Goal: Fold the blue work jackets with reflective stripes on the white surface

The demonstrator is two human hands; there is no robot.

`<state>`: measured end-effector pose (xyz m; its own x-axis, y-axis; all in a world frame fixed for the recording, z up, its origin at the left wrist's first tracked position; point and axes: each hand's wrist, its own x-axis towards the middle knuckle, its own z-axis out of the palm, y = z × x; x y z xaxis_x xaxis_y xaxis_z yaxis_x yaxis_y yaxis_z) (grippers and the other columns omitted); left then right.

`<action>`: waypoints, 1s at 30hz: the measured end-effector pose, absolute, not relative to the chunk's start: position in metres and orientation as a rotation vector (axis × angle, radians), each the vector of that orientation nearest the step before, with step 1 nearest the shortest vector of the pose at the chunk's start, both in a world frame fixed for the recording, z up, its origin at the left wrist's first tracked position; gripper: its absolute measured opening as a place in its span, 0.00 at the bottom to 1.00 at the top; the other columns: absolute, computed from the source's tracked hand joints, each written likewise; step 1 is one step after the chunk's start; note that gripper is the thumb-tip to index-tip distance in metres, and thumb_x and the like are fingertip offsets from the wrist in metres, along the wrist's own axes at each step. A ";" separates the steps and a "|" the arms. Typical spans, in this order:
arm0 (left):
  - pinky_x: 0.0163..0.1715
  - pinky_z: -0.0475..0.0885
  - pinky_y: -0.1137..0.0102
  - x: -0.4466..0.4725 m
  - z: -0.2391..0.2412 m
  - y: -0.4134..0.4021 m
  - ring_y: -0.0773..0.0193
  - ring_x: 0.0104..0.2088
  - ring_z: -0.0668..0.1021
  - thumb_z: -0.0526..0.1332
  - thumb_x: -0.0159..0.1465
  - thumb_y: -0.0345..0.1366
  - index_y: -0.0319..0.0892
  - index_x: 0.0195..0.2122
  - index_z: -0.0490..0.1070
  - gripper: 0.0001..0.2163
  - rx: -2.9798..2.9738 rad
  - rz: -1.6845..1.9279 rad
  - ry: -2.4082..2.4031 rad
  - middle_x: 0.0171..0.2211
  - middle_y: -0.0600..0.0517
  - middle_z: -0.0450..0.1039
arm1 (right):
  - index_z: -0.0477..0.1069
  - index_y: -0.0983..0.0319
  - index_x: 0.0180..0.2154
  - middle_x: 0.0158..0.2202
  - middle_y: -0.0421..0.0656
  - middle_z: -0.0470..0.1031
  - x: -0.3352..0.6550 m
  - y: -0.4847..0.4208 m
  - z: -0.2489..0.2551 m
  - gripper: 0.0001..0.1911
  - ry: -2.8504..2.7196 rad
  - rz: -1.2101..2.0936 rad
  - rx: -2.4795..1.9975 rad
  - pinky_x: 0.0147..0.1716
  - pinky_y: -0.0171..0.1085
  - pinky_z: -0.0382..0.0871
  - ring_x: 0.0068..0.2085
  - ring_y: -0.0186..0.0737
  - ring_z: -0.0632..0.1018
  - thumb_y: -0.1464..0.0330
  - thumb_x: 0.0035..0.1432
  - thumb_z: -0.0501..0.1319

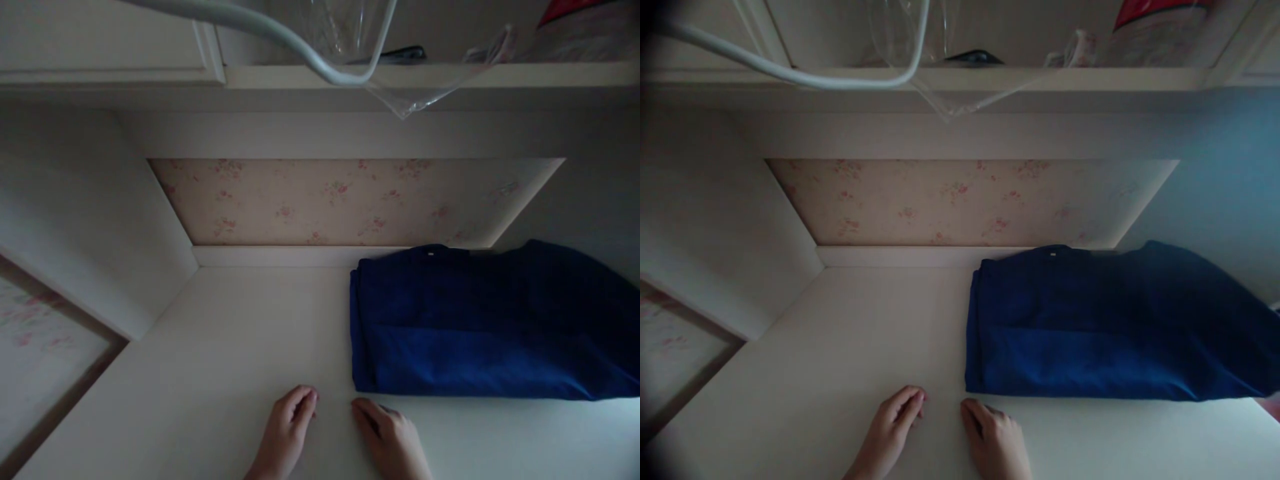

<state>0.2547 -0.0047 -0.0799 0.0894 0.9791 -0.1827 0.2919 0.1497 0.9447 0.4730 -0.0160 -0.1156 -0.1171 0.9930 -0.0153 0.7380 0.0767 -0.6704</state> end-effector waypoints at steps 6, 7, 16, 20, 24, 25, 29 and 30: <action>0.32 0.68 0.70 0.248 -0.087 0.001 0.62 0.29 0.72 0.54 0.63 0.58 0.42 0.36 0.74 0.23 1.215 0.858 1.365 0.27 0.52 0.70 | 0.78 0.52 0.38 0.33 0.42 0.83 0.472 -0.015 -0.117 0.22 -1.935 0.712 -1.734 0.31 0.36 0.69 0.35 0.47 0.83 0.55 0.68 0.46; 0.32 0.68 0.70 0.248 -0.087 0.001 0.62 0.29 0.72 0.54 0.63 0.58 0.42 0.36 0.74 0.23 1.208 0.859 1.361 0.27 0.53 0.70 | 0.78 0.52 0.38 0.32 0.42 0.82 0.472 -0.015 -0.115 0.23 -1.942 0.715 -1.738 0.31 0.36 0.69 0.34 0.47 0.83 0.55 0.68 0.46; 0.31 0.67 0.71 0.250 -0.087 0.000 0.62 0.29 0.71 0.55 0.63 0.58 0.43 0.34 0.74 0.22 1.221 0.863 1.378 0.26 0.53 0.69 | 0.80 0.51 0.38 0.31 0.43 0.83 0.473 -0.014 -0.102 0.22 -1.928 0.760 -1.731 0.30 0.35 0.69 0.33 0.46 0.83 0.55 0.67 0.48; 0.30 0.69 0.70 0.253 -0.087 0.001 0.62 0.28 0.73 0.53 0.64 0.57 0.43 0.34 0.73 0.22 1.269 0.864 1.423 0.26 0.53 0.71 | 0.80 0.50 0.37 0.31 0.42 0.83 0.472 -0.014 -0.102 0.22 -1.888 0.776 -1.698 0.30 0.34 0.70 0.33 0.46 0.83 0.53 0.66 0.49; 0.31 0.72 0.69 0.277 -0.073 0.011 0.60 0.29 0.76 0.49 0.68 0.54 0.42 0.36 0.73 0.22 1.405 0.882 1.460 0.28 0.50 0.74 | 0.81 0.51 0.36 0.30 0.43 0.82 0.470 -0.015 -0.102 0.23 -1.783 0.792 -1.630 0.30 0.34 0.71 0.31 0.45 0.82 0.51 0.65 0.50; 0.33 0.72 0.68 0.287 -0.066 0.015 0.60 0.31 0.77 0.48 0.68 0.52 0.43 0.38 0.73 0.21 1.469 0.891 1.453 0.31 0.49 0.75 | 0.81 0.52 0.36 0.29 0.43 0.82 0.471 -0.016 -0.101 0.23 -1.744 0.809 -1.596 0.29 0.34 0.70 0.29 0.44 0.81 0.51 0.65 0.51; 0.53 0.69 0.59 0.337 -0.038 0.031 0.54 0.50 0.75 0.54 0.68 0.46 0.44 0.51 0.71 0.17 1.846 0.919 1.342 0.48 0.43 0.74 | 0.80 0.59 0.34 0.27 0.44 0.80 0.484 -0.017 -0.100 0.25 -1.439 0.885 -1.505 0.29 0.33 0.70 0.28 0.42 0.79 0.49 0.61 0.55; 0.58 0.65 0.55 0.350 -0.034 0.035 0.51 0.54 0.72 0.58 0.66 0.45 0.45 0.54 0.70 0.18 1.955 0.911 1.293 0.53 0.43 0.72 | 0.80 0.61 0.32 0.27 0.44 0.79 0.489 -0.018 -0.101 0.26 -1.320 0.882 -1.511 0.29 0.33 0.70 0.29 0.43 0.78 0.47 0.60 0.56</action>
